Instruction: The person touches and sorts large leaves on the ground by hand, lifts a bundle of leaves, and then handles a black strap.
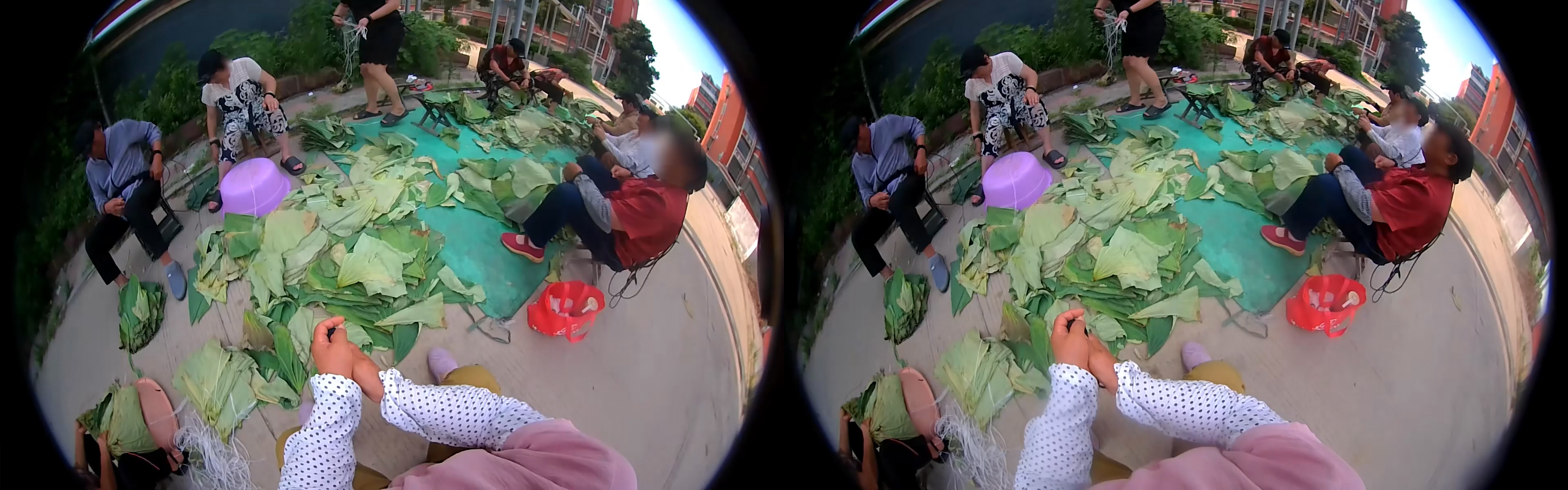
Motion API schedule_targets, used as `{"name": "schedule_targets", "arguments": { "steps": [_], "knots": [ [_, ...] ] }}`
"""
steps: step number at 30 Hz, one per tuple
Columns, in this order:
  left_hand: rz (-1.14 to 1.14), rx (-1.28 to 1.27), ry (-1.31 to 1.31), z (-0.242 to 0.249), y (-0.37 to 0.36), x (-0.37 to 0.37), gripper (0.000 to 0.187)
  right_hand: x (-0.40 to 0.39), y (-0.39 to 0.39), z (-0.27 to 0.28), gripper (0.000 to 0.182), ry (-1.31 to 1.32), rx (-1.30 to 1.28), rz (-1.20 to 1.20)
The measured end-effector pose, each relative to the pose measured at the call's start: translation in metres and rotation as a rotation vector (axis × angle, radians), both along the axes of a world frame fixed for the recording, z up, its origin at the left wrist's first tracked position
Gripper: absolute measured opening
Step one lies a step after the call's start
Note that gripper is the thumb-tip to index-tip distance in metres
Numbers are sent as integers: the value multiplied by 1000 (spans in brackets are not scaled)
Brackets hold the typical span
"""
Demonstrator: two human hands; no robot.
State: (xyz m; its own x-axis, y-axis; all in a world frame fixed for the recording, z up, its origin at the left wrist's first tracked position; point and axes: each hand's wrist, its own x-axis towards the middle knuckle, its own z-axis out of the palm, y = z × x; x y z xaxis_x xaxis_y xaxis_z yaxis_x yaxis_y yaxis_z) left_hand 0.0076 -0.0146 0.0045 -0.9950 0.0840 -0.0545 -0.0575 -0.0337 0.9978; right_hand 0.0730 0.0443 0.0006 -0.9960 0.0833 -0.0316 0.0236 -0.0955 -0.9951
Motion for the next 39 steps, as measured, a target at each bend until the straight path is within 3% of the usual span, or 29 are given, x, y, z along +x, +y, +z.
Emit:
{"name": "schedule_targets", "arguments": {
  "steps": [1,3,7,10,16,18,27,28,30,39],
  "knots": [
    [-1,-17,13,-2,0,0,15,-2,0,0,40,2,0,-4],
    [-6,-2,-3,2,1,1,15,-5,-2,-8,38,-149,-326,4],
    [-4,-11,2,0,2,1,15,-7,-2,-25,37,-109,-230,-15],
    [0,-3,7,5,2,2,15,-8,-2,-22,37,-129,-314,-8],
    [5,-4,13,4,2,1,15,-4,-1,-16,39,1,86,-2],
    [3,2,1,3,2,1,14,-4,-1,-16,40,-148,-272,0],
    [-2,24,-21,3,2,2,15,-11,-4,-32,38,-196,-411,-15],
    [-2,26,-13,3,2,2,15,-10,-3,-34,38,-194,-410,-15],
    [-3,4,-1,2,2,1,15,-5,-2,-23,37,-22,-82,-20],
    [-2,13,-14,5,2,2,16,-8,0,-28,39,-91,-60,10]
  ]
}}
